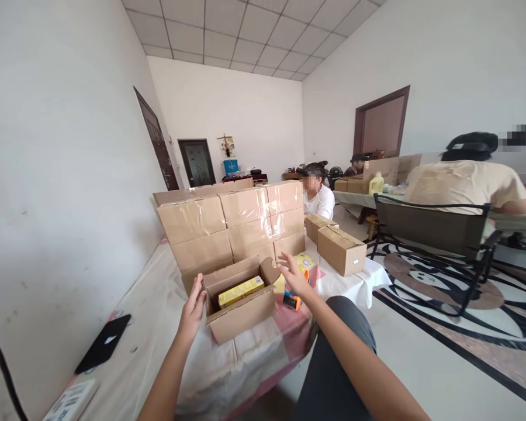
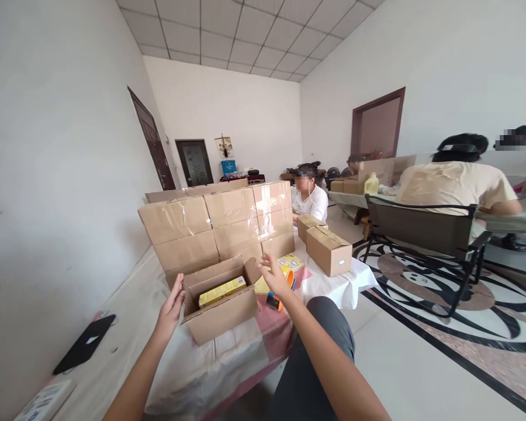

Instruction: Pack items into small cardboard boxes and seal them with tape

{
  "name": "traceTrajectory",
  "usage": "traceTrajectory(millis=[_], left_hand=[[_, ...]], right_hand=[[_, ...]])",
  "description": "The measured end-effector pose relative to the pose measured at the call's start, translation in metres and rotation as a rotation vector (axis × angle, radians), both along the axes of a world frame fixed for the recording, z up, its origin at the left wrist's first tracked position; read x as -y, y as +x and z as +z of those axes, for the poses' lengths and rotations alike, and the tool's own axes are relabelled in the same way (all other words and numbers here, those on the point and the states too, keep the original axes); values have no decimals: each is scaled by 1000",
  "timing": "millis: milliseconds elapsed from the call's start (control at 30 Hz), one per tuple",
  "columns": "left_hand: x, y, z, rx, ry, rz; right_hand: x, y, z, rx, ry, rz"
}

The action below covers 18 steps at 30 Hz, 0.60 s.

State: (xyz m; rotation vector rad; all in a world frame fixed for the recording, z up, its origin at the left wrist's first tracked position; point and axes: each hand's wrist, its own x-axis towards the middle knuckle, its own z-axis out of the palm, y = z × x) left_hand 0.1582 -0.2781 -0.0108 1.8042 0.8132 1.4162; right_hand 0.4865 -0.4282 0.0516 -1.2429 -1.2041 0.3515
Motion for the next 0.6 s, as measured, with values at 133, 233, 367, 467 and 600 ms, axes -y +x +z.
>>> traceTrajectory(millis=[133,233,367,467,600], left_hand=[[-13,2,-12,-64,74,64],[-19,6,-15,-132,108,44],[-9,8,-8,-136,101,20],[-3,8,-1,-167,169,79],[-4,7,3,-192,157,70]], right_hand=[[-2,-11,-31,-57,49,153],[-8,-16,-40,-84,69,130],[-6,-19,-40,-139,111,163],[0,-26,-37,-171,142,261],[7,-39,-32,-27,44,363]])
